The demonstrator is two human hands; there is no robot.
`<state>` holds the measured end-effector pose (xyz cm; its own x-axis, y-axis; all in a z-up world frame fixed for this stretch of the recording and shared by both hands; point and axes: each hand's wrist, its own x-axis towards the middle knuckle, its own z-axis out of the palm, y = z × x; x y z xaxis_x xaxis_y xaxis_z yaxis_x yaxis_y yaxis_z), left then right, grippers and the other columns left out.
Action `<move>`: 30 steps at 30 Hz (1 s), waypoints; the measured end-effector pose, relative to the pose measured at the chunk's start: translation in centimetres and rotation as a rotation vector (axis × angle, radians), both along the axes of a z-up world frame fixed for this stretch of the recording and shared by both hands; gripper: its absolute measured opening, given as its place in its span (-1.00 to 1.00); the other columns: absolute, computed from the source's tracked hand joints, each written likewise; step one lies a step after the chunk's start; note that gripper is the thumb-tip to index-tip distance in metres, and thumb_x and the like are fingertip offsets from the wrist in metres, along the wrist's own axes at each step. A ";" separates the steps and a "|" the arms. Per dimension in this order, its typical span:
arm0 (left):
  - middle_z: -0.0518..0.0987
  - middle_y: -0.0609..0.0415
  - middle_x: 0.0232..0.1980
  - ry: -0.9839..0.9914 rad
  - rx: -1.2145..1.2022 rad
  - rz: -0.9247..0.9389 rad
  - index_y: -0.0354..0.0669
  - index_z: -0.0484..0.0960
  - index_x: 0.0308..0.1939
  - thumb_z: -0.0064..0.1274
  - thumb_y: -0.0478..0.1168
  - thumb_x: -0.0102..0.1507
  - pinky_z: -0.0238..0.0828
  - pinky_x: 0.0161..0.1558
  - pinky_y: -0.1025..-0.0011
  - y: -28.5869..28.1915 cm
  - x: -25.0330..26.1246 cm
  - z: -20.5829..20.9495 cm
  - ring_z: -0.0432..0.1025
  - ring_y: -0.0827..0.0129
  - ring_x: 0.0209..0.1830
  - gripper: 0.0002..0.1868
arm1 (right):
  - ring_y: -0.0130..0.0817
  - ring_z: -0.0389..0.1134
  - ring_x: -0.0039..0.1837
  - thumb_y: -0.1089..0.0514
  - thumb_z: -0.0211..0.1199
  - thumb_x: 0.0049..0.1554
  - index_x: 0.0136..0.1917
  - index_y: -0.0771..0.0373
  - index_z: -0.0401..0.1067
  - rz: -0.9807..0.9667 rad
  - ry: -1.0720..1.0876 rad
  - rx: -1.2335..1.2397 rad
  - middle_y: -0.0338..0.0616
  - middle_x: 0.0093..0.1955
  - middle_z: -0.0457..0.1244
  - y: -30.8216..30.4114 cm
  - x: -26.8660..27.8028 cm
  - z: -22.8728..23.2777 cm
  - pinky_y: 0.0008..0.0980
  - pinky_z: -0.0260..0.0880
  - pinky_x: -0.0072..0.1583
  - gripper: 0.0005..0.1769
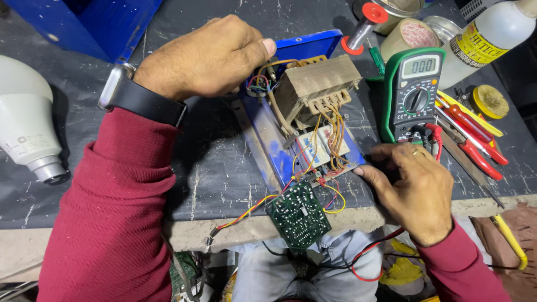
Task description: The person works on a blue metal electronic device, removing the cover and manipulating internal wires and a transformer. They use a multimeter to test connections on a circuit board and the device's components, then reassemble the unit.
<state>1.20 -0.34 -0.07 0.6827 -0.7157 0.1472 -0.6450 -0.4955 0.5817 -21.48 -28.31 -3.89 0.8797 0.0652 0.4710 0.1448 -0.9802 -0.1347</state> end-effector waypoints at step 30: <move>0.61 0.09 -0.53 0.168 -0.030 0.098 -0.24 0.69 -0.25 -0.07 0.07 0.34 0.46 -0.51 0.32 4.9 -2.1 3.6 0.48 0.41 -0.58 -0.56 | -0.25 0.38 -0.21 0.12 0.44 0.15 -0.02 0.21 0.56 0.192 -0.168 -0.388 -0.18 -0.20 0.35 -1.7 6.2 0.7 -0.33 0.31 -0.19 -0.83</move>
